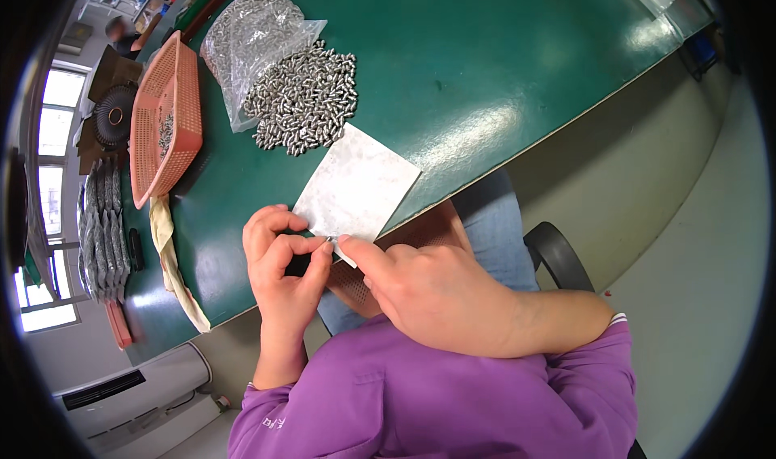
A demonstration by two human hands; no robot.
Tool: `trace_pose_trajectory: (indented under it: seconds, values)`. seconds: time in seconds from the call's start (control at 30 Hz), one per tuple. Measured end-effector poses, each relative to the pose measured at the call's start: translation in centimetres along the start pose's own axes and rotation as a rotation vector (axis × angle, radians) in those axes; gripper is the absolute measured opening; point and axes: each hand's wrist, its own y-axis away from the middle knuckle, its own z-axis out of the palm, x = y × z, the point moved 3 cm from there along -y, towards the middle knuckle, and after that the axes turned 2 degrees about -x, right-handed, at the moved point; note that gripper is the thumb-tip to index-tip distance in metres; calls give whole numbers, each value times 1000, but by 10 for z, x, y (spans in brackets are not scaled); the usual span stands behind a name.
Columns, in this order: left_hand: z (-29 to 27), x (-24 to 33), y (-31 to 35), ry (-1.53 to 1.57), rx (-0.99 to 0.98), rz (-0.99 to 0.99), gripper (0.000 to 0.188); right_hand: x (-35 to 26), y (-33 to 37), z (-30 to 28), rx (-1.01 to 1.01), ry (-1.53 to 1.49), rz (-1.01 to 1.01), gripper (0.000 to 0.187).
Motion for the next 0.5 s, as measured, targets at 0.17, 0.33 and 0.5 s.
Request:
trace_pose_trajectory:
  seconds: [0.17, 0.33, 0.5]
  values:
    - [1, -1, 0, -22, 9, 3, 19, 2, -3, -1, -24, -34, 10, 50]
    - [1, -2, 0, 31, -1, -14, 18, -6, -10, -11, -163, 73, 22, 44]
    - [-2, 0, 2, 12, -22, 11, 19, 3, -5, -6, -57, 14, 14, 42]
